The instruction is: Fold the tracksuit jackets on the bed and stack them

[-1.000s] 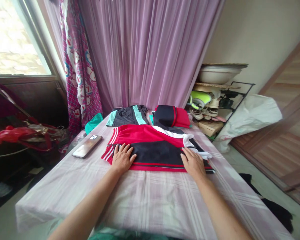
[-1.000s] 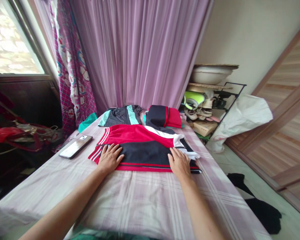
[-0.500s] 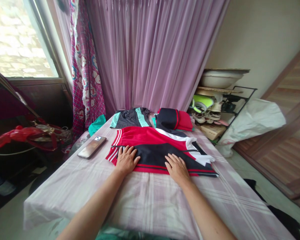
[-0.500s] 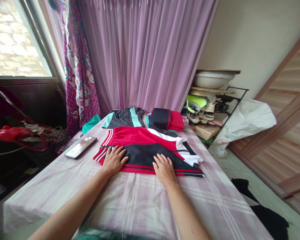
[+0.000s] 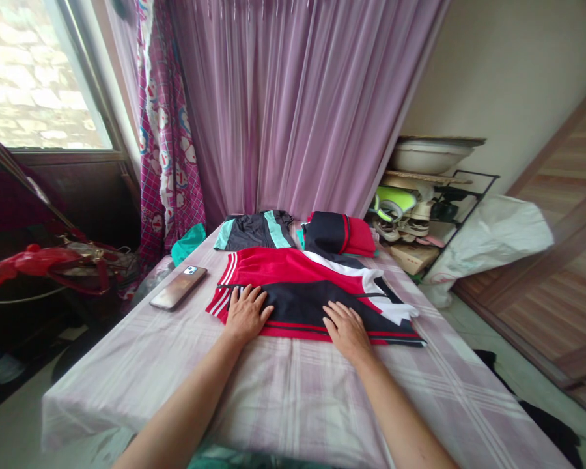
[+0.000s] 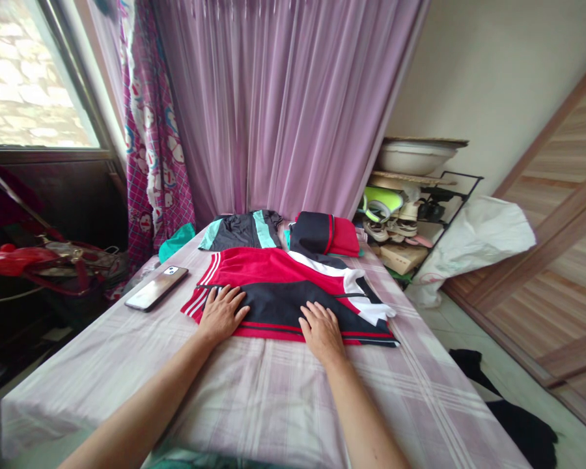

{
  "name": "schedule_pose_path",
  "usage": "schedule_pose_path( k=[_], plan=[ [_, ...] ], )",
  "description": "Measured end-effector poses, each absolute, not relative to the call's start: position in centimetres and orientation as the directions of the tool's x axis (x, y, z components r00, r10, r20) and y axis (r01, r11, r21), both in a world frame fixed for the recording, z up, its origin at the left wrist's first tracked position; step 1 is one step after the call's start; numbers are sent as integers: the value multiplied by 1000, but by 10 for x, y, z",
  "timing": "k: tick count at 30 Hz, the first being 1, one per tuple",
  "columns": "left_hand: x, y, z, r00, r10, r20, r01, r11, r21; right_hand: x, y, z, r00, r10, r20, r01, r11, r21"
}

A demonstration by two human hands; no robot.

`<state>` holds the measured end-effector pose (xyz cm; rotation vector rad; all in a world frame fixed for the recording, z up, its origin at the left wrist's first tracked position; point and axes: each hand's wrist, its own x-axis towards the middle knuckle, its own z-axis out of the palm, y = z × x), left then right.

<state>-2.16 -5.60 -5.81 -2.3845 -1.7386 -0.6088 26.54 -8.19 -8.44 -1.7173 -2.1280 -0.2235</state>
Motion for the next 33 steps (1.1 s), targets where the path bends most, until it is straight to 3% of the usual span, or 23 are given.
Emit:
schedule_pose_path(
  k=[33],
  plan=[
    [-24,-54,-62,256,871,418,927,-344,150,270,-81,-90,-187,875,447,950,277,-143]
  ],
)
